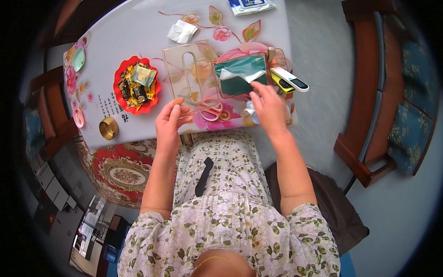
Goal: The person walks to a cabinet, retrieves a small box, and returns to a table. They then use a cloth to wipe a digital thermometer and a pair of scissors, placing them back on the table.
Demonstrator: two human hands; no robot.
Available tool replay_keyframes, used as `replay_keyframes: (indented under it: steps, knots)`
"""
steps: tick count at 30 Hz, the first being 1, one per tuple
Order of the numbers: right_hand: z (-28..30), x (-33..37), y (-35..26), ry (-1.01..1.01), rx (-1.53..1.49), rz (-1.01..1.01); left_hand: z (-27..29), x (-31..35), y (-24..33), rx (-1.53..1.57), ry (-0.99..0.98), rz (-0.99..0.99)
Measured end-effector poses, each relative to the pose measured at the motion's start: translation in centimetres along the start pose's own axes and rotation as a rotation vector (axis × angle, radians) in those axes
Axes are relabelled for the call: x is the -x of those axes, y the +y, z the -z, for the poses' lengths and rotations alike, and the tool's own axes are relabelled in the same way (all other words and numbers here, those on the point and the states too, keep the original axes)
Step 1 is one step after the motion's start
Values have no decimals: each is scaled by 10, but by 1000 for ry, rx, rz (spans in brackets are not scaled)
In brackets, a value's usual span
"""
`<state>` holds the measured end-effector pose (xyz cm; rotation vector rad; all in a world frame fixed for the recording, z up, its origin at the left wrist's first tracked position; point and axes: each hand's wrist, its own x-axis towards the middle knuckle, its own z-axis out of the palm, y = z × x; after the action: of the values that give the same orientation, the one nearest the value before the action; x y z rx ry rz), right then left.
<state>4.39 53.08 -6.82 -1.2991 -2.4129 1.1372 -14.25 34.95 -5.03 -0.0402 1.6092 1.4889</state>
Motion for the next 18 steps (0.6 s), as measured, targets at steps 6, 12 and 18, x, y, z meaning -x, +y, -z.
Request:
replay_keyframes:
  steps: [6,12,18]
  knots:
    - [3,21,-40,-256,-687,-210,-16,9,-8,-574,1,-583]
    - [6,41,-61,-213,-1038,-223,-41,27,-2,-859,-51,-1049]
    - [6,54,-40,-86,-1220,-518,-42,41,-10,-851,-110,-926]
